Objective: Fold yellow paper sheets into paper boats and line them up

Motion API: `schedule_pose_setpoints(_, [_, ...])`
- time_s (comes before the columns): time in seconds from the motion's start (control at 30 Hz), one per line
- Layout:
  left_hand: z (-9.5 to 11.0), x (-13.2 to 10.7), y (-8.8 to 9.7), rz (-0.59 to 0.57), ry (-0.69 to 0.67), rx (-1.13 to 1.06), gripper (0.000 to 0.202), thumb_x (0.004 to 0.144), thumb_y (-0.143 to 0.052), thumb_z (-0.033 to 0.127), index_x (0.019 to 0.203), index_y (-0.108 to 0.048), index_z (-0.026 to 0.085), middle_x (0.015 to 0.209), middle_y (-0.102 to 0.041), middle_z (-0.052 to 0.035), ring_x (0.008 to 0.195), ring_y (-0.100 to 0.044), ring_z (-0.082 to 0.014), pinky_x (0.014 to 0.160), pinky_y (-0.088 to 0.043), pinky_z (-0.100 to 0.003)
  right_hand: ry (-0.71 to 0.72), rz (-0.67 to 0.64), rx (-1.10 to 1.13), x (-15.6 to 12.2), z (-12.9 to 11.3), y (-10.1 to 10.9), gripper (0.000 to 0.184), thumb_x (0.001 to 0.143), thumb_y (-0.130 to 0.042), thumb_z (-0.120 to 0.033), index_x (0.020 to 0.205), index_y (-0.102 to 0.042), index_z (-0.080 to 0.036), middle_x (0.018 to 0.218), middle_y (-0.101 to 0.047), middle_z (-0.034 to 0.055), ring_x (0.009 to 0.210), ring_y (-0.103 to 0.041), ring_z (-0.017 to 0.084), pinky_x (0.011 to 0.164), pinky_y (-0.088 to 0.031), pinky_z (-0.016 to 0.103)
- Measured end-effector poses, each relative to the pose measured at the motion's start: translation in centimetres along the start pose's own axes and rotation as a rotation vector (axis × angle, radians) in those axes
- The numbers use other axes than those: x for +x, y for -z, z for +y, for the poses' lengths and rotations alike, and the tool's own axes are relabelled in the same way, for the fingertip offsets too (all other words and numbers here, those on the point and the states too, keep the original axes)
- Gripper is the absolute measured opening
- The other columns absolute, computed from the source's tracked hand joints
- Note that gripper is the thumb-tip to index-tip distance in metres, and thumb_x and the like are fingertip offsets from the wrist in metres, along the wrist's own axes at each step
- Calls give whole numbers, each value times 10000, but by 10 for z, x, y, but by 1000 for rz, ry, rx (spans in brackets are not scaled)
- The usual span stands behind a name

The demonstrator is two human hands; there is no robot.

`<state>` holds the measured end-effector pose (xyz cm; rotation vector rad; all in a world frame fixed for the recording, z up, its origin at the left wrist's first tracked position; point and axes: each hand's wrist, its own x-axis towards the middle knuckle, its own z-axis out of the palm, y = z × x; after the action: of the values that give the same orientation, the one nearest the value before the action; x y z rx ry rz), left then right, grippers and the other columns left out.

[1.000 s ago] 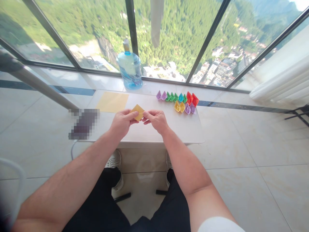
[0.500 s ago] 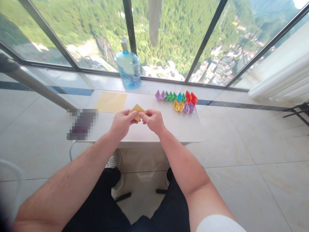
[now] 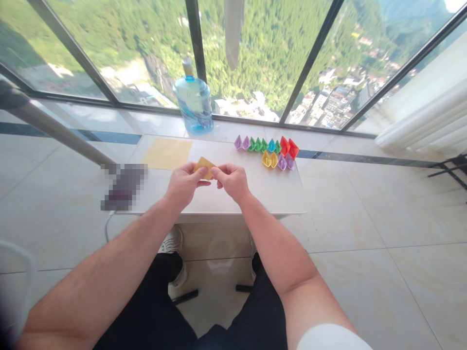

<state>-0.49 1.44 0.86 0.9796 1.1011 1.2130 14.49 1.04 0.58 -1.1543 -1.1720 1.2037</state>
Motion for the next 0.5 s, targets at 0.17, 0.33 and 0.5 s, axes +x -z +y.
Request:
schedule_pose_setpoints(0.17, [-2,0,0,19,-5,-16,335,625,-868,367,780,-693,128,728,-703,-33,681,-689,-173,757,-620,-373,-16,37,-29,0,2,-1,287,719,-791,-461,753,-724,-185,565,-662,-12,494,-598,123,508,-522,249])
schedule_pose_setpoints(0.33, [-3,1,1,-6,11,-20,351,605,-888,362,803,-732,117,744,-714,-39,703,-689,-168,775,-615,-352,-9,55,-39,2,6,-2,263,704,-801,-431,774,-745,-183,614,-694,-2,517,-610,125,515,-522,250])
schedule_pose_setpoints(0.5, [-4,1,-1,-6,25,-55,347,595,-891,335,815,-750,107,762,-725,-52,715,-694,-171,804,-609,-357,1,52,-60,3,8,-3,269,697,-801,-416,837,-772,-187,661,-720,4,539,-611,127,536,-534,260])
